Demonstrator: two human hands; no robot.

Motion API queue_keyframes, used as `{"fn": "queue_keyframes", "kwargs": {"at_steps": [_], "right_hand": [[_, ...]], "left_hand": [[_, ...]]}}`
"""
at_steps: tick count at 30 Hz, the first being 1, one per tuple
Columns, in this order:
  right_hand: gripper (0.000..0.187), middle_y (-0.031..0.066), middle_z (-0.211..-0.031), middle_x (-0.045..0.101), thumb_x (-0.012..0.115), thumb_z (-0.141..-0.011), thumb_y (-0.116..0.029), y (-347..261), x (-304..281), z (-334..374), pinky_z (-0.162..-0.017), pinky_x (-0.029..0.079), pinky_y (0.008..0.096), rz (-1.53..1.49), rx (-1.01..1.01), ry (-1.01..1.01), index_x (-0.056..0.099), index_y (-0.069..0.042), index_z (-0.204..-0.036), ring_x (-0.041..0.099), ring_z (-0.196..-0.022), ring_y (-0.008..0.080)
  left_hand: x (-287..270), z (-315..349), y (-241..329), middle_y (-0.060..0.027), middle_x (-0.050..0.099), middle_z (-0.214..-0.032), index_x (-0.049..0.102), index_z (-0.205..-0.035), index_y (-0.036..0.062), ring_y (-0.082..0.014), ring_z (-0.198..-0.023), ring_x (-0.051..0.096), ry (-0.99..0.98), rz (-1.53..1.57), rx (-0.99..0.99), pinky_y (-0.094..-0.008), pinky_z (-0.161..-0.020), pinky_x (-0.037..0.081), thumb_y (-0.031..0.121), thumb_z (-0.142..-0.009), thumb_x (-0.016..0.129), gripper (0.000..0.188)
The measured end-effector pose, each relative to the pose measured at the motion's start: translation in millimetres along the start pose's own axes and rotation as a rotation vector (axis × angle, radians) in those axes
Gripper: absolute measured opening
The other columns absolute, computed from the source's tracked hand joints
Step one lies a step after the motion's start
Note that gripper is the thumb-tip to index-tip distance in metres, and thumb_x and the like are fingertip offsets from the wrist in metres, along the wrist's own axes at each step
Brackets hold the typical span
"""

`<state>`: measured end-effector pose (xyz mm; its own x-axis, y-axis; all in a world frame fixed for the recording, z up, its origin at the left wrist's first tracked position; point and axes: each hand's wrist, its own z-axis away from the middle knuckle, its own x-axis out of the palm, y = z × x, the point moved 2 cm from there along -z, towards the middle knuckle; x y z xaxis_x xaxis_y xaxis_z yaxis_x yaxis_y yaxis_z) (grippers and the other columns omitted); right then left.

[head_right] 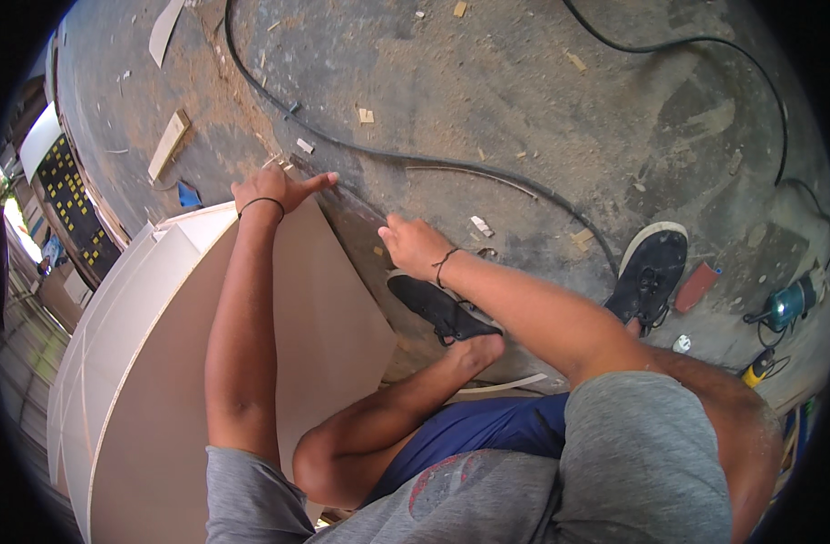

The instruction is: The person files the edges of a white wooden cabinet and wooden strips using a metal file.

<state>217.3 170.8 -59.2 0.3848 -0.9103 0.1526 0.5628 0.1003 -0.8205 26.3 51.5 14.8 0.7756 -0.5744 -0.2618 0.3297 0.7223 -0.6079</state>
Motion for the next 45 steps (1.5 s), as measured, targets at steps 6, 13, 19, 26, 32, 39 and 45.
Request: {"fn": "queue_keyframes", "kwargs": {"at_steps": [6,13,19,26,32,39,45], "right_hand": [[0.028,0.0298,-0.070,0.056,0.042,-0.090,-0.025,-7.5,4.7,-7.6,-0.064,0.042,0.0522,0.000,0.006,-0.022,0.046,0.002,-0.088,0.054,-0.070,0.0477],[0.029,0.0301,-0.073,0.057,0.041,-0.091,-0.025,-12.2,20.3,-8.8,-0.068,0.042,0.0521,-0.057,0.061,-0.009,0.046,0.003,-0.091,0.055,-0.074,0.0476],[0.029,0.0296,-0.079,0.058,0.039,-0.091,-0.026,-11.1,28.0,-25.1,-0.071,0.043,0.0514,0.050,0.040,-0.023,0.046,0.003,-0.095,0.056,-0.078,0.0464],[0.029,0.0288,-0.079,0.058,0.040,-0.091,-0.027,0.5,-3.0,-17.1,-0.072,0.042,0.0522,0.083,0.014,0.029,0.046,0.001,-0.094,0.055,-0.078,0.0462],[0.030,0.0290,-0.074,0.056,0.041,-0.090,-0.029,3.0,-28.3,0.2,-0.067,0.040,0.0526,-0.033,0.040,0.128,0.046,0.000,-0.087,0.053,-0.076,0.0474],[0.032,0.0289,-0.077,0.056,0.042,-0.090,-0.031,2.8,-32.5,4.0,-0.068,0.040,0.0515,0.004,0.009,0.120,0.046,0.001,-0.088,0.053,-0.077,0.0479],[0.032,0.0295,-0.080,0.056,0.043,-0.089,-0.031,9.3,-39.3,8.8,-0.070,0.041,0.0502,0.006,0.020,0.128,0.046,0.001,-0.089,0.053,-0.079,0.0476]], "left_hand": [[-3.1,-0.1,-1.0,-0.0158,0.063,-0.104,0.065,-0.101,0.0035,-0.0273,-0.102,0.059,-0.063,0.056,0.015,-0.0415,-0.090,0.038,0.082,-0.057,0.052,0.091],[-1.1,-2.8,-0.5,-0.0092,0.065,-0.103,0.066,-0.101,0.0091,-0.0232,-0.098,0.060,-0.064,0.040,-0.024,-0.0402,-0.091,0.034,0.076,-0.061,0.056,0.078],[2.5,-2.4,-3.5,-0.0123,0.062,-0.109,0.063,-0.106,0.0047,-0.0275,-0.106,0.056,0.017,0.031,0.004,-0.0421,-0.094,0.035,0.074,-0.063,0.056,0.082],[9.6,-12.0,-10.5,-0.0134,0.060,-0.112,0.061,-0.109,0.0099,-0.0285,-0.106,0.056,0.099,0.118,0.137,-0.0385,-0.090,0.042,0.050,-0.071,0.063,0.056],[13.6,-44.3,-10.1,-0.0184,0.060,-0.109,0.064,-0.104,0.0086,-0.0310,-0.102,0.057,-0.052,0.071,0.442,-0.0368,-0.087,0.045,0.015,-0.076,0.047,0.033],[41.8,-95.8,-0.4,-0.0166,0.060,-0.108,0.066,-0.094,-0.0004,-0.0300,-0.101,0.058,-0.162,-0.934,0.991,-0.0358,-0.082,0.047,0.009,-0.076,0.044,0.030],[23.3,-85.4,11.0,-0.0189,0.061,-0.106,0.067,-0.095,0.0018,-0.0322,-0.102,0.057,-0.161,-0.188,0.415,-0.0370,-0.082,0.047,0.009,-0.074,0.045,0.031]]}}
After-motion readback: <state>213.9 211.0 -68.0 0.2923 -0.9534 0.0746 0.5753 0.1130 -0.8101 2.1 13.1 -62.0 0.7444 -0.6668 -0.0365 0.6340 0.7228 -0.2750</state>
